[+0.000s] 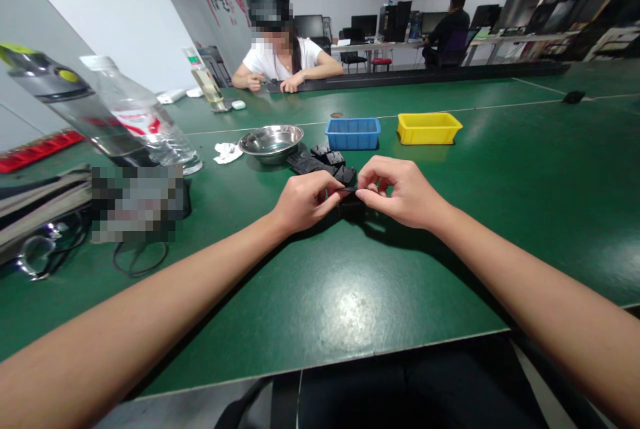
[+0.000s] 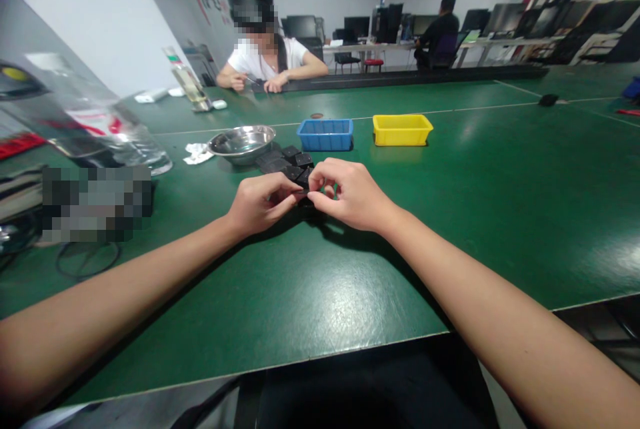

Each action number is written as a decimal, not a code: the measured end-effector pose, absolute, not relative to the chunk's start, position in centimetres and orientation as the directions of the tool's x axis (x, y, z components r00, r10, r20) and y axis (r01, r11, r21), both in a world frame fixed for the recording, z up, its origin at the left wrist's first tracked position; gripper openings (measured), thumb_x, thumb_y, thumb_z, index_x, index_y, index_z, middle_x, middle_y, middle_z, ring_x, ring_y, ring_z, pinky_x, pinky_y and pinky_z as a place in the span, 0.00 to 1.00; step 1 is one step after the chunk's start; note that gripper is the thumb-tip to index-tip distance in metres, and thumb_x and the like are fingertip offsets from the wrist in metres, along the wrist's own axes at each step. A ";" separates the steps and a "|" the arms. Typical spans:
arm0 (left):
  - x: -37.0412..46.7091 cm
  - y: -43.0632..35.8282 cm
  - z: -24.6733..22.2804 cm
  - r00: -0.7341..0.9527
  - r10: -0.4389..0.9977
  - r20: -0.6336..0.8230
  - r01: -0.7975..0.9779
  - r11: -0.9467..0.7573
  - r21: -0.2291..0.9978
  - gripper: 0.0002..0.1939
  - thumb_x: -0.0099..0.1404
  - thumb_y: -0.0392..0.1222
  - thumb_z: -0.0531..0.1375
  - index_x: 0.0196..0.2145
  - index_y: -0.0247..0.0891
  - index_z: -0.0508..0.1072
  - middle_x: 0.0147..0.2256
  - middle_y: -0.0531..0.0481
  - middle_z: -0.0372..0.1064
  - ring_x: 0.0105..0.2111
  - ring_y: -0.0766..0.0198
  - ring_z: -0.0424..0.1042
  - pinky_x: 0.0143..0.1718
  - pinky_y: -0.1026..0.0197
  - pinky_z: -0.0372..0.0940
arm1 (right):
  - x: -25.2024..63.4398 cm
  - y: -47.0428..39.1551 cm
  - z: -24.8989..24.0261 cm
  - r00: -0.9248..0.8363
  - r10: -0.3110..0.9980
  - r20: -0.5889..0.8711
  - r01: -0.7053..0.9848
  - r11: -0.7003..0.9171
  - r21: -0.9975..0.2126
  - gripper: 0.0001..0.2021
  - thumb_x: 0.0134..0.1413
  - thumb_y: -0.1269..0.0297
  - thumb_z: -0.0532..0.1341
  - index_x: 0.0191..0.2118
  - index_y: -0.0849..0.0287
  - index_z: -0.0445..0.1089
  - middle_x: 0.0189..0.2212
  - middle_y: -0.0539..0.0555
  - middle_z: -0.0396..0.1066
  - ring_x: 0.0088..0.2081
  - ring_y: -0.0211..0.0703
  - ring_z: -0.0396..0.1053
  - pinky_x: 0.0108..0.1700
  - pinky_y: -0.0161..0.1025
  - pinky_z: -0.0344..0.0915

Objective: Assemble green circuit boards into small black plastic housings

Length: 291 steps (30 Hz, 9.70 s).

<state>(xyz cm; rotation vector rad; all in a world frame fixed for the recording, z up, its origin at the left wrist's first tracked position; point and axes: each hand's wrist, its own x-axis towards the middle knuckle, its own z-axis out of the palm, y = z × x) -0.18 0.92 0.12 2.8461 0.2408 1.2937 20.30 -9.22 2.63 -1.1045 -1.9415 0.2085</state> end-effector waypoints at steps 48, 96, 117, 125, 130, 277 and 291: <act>-0.1 0.3 0.4 0.620 0.063 0.782 0.080 -0.997 0.017 0.05 0.71 0.38 0.61 0.36 0.36 0.75 0.25 0.55 0.72 0.21 0.74 0.65 0.23 0.70 0.59 | 20.7 -9.1 2.5 -0.225 0.864 0.450 0.574 0.490 -0.656 0.10 0.57 0.59 0.64 0.30 0.59 0.68 0.26 0.48 0.70 0.27 0.36 0.63 0.32 0.36 0.58; -0.1 0.6 0.1 0.695 0.259 0.671 0.149 -0.964 0.219 0.08 0.69 0.41 0.60 0.33 0.36 0.69 0.22 0.59 0.63 0.19 0.73 0.60 0.23 0.69 0.55 | 22.6 -8.7 3.1 -0.060 0.757 0.650 0.745 0.467 -0.476 0.07 0.55 0.60 0.67 0.34 0.59 0.72 0.28 0.50 0.73 0.29 0.40 0.67 0.35 0.38 0.62; 0.0 0.8 0.6 0.893 0.339 0.296 0.295 -0.938 0.184 0.23 0.66 0.60 0.60 0.43 0.35 0.74 0.39 0.44 0.76 0.36 0.56 0.75 0.35 0.59 0.65 | 27.0 -7.0 1.8 0.048 0.987 0.156 0.985 -0.021 -0.172 0.13 0.58 0.69 0.64 0.48 0.62 0.81 0.47 0.64 0.80 0.49 0.61 0.77 0.53 0.52 0.69; 0.1 0.7 0.5 0.891 0.364 0.270 0.304 -0.922 0.238 0.20 0.64 0.55 0.63 0.43 0.36 0.71 0.39 0.45 0.76 0.36 0.57 0.75 0.36 0.60 0.65 | 25.9 -7.1 2.1 0.079 0.974 0.210 0.980 -0.037 -0.196 0.14 0.56 0.73 0.60 0.45 0.62 0.81 0.45 0.62 0.80 0.48 0.56 0.76 0.54 0.49 0.69; 0.2 0.4 0.8 0.878 0.401 0.262 0.323 -0.900 0.293 0.20 0.62 0.54 0.64 0.44 0.37 0.71 0.35 0.48 0.74 0.32 0.60 0.73 0.32 0.61 0.62 | 25.3 -7.3 2.1 0.090 0.939 0.332 0.940 0.030 -0.339 0.12 0.56 0.73 0.60 0.43 0.60 0.80 0.41 0.57 0.81 0.43 0.49 0.77 0.50 0.44 0.69; 0.2 0.4 0.6 0.850 0.348 0.396 0.198 -0.907 0.372 0.15 0.61 0.49 0.63 0.40 0.36 0.71 0.34 0.50 0.72 0.31 0.63 0.70 0.32 0.63 0.63 | 25.3 -6.3 0.5 -0.087 0.959 0.270 0.760 0.239 -0.604 0.06 0.45 0.64 0.70 0.30 0.60 0.76 0.24 0.48 0.74 0.26 0.37 0.67 0.33 0.37 0.60; 0.2 0.3 0.7 0.855 0.346 0.386 0.202 -0.908 0.367 0.16 0.61 0.50 0.63 0.41 0.37 0.71 0.35 0.49 0.73 0.32 0.61 0.72 0.34 0.61 0.65 | 25.3 -6.3 0.5 -0.092 0.956 0.279 0.766 0.247 -0.594 0.06 0.46 0.63 0.70 0.29 0.59 0.76 0.24 0.48 0.73 0.26 0.38 0.66 0.34 0.37 0.60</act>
